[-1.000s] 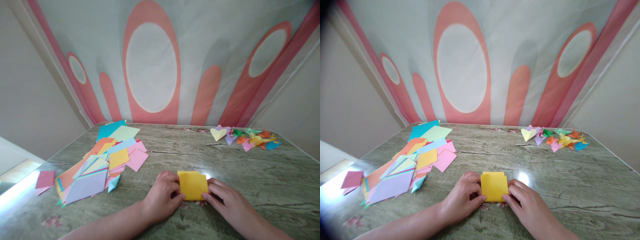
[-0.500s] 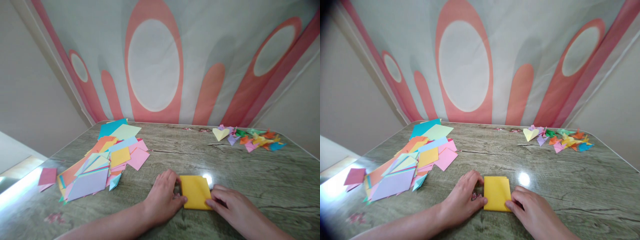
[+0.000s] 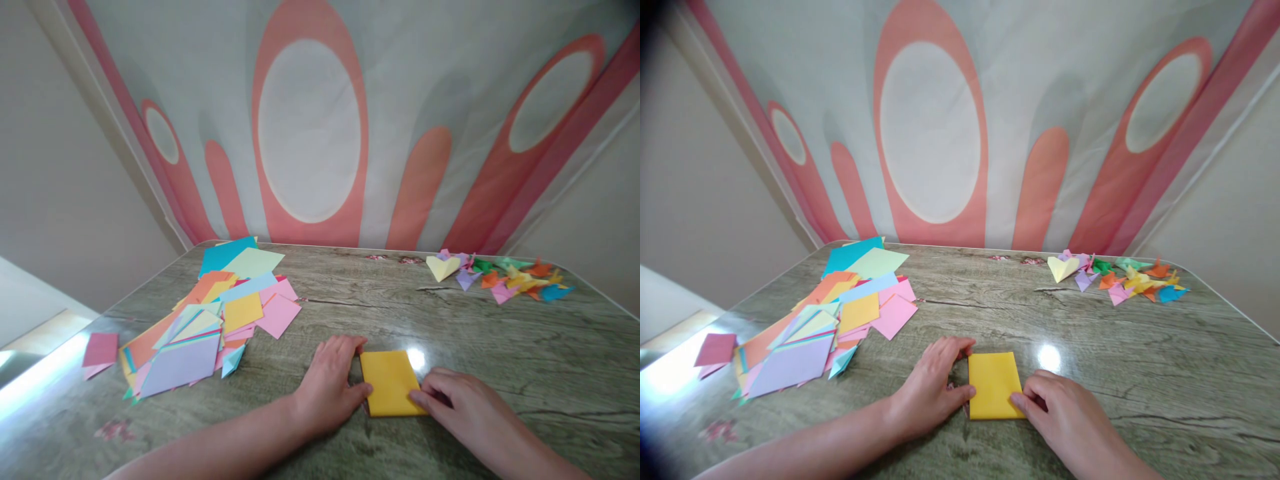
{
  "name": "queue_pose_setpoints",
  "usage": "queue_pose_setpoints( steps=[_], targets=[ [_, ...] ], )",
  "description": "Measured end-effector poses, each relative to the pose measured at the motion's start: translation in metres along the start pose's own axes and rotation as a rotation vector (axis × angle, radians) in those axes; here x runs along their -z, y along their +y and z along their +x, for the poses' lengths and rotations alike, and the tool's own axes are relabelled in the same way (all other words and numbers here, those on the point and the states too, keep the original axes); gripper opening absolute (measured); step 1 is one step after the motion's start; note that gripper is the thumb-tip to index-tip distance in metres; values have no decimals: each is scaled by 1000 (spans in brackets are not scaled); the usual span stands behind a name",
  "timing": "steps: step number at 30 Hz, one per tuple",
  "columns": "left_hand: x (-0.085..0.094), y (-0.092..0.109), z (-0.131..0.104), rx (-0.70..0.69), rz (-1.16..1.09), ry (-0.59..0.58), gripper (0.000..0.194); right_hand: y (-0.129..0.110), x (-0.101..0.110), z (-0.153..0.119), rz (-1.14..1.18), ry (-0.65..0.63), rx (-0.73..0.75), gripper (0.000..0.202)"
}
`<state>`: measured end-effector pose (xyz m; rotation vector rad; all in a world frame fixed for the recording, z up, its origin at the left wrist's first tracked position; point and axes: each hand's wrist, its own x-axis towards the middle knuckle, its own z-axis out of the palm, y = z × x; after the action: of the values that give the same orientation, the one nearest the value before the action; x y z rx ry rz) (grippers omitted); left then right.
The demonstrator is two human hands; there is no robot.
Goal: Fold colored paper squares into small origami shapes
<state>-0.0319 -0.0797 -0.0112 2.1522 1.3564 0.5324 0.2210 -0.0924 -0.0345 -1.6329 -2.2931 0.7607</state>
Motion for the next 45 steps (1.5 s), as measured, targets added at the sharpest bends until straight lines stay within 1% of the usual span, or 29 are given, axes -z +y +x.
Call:
queue_pose_setpoints(
  steps=[6, 12, 19, 28, 34, 41, 45],
  targets=[
    [0, 2, 0, -11, 37, -5, 58, -2, 2, 0, -21, -16, -9, 33],
    [2, 2, 1, -9, 34, -42, 56, -2, 1, -1, -9, 6, -4, 31],
    [2, 3, 1, -3, 33, -37, 53, -1, 0, 0, -32, -21, -8, 32],
    [1, 3, 2, 2, 39, -30, 57, -2, 0, 0, -39, -16, -29, 33],
    [3, 2, 4, -8, 39, -30, 54, -4, 2, 0, -49, -23, -47, 31],
    [4, 3, 3, -2, 68, -24, 52, -8, 4, 0, -68, -27, -66, 34],
    [4, 4, 2, -5, 89, -16, 49, -7, 3, 0, -69, -22, -51, 34]
  ],
)
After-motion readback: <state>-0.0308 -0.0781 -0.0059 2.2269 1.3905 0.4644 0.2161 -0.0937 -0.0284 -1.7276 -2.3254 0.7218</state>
